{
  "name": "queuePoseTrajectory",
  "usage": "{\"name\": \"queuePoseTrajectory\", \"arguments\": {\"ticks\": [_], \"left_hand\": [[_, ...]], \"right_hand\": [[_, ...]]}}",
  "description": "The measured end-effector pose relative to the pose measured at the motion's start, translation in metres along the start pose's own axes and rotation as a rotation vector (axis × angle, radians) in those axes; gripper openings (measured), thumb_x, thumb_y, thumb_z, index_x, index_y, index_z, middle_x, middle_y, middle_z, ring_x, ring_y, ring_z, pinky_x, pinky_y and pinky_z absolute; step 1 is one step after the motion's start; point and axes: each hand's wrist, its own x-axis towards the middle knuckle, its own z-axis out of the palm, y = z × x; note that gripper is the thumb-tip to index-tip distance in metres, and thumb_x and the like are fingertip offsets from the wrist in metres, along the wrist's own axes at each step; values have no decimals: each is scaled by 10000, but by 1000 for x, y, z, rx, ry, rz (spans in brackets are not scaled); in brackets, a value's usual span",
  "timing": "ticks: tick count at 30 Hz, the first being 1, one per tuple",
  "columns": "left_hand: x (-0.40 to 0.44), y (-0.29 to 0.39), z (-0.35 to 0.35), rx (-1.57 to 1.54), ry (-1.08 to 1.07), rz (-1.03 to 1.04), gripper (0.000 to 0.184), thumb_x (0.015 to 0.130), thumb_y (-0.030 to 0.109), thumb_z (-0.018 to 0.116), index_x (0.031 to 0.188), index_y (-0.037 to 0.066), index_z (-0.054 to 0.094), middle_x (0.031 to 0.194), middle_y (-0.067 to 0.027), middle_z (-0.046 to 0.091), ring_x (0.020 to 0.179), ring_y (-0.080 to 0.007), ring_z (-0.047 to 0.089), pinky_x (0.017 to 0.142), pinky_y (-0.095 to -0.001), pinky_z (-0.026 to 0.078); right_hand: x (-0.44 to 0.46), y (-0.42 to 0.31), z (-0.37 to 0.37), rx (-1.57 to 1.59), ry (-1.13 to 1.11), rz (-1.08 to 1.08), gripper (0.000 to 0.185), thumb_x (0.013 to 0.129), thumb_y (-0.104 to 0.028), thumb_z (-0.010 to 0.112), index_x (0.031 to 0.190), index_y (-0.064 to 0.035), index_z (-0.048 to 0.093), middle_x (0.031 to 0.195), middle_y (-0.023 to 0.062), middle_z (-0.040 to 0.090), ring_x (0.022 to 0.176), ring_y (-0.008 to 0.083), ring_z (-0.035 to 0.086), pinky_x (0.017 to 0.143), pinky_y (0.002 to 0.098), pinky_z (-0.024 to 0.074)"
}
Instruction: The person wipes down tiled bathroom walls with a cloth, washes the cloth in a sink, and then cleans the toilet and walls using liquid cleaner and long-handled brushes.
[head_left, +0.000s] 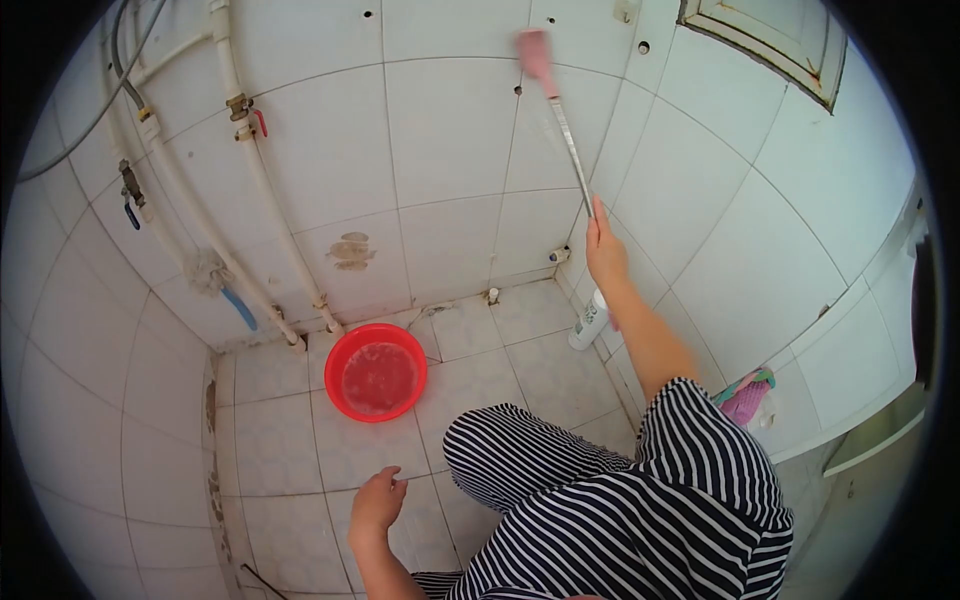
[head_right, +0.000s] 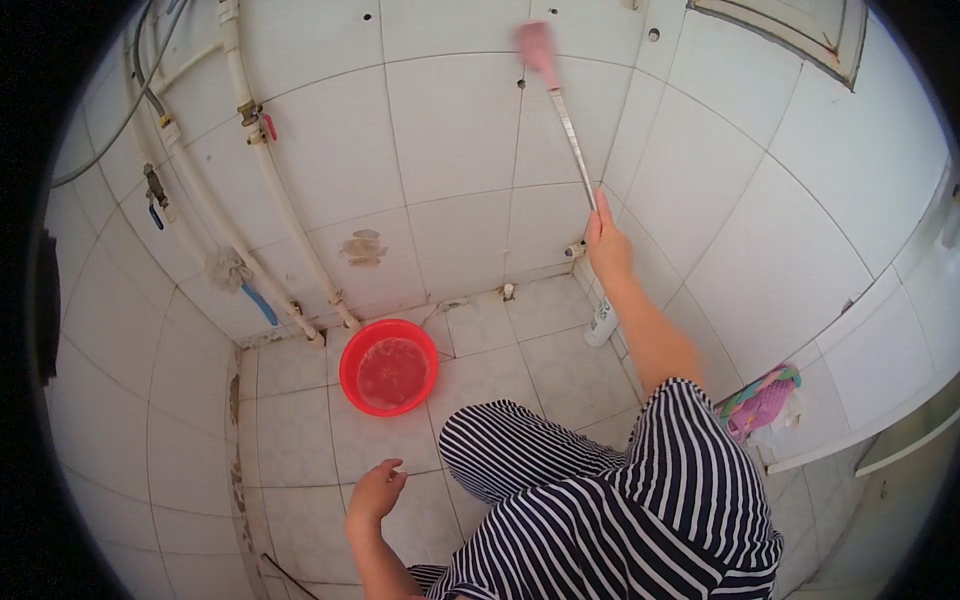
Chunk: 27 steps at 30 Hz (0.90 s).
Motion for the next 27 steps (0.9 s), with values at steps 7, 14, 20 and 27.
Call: {"name": "queuePoseTrajectory", "arguments": {"ticks": [7,14,20,27], "left_hand": [[3,2,-1,-16,-41,-25,399,936,292,617,1277,87,645,1143,-184,707,1078,-360,660,933,-448,512],[-4,1,1,20,-4,-11,412,934,291,621,1293,90,638,1137,-184,713,1055,-342,672,918,-436,522],[-7,-5,1,-23,-21,-72,400,944,294,607,1290,94,631,1190,-186,690,1116,-359,641,950,-457,508],[-5,-1,-2,40,-44,-29,402,948,311,597,1290,103,629,1222,-181,679,1153,-353,625,962,-466,505]], "right_hand": [[-30,-47,87,560,59,130,505,1070,-332,410,1570,-281,358,758,137,641,642,239,577,658,391,489],[-48,-49,44,270,-166,11,510,1073,-324,400,1575,-264,336,823,192,639,671,256,606,702,391,498],[-45,-39,78,865,28,416,541,1086,-347,388,1605,-257,260,619,23,474,422,137,434,339,298,353],[-51,-102,62,237,-22,-401,500,1077,-299,437,1570,-275,356,612,95,489,506,178,517,510,378,440]]}}
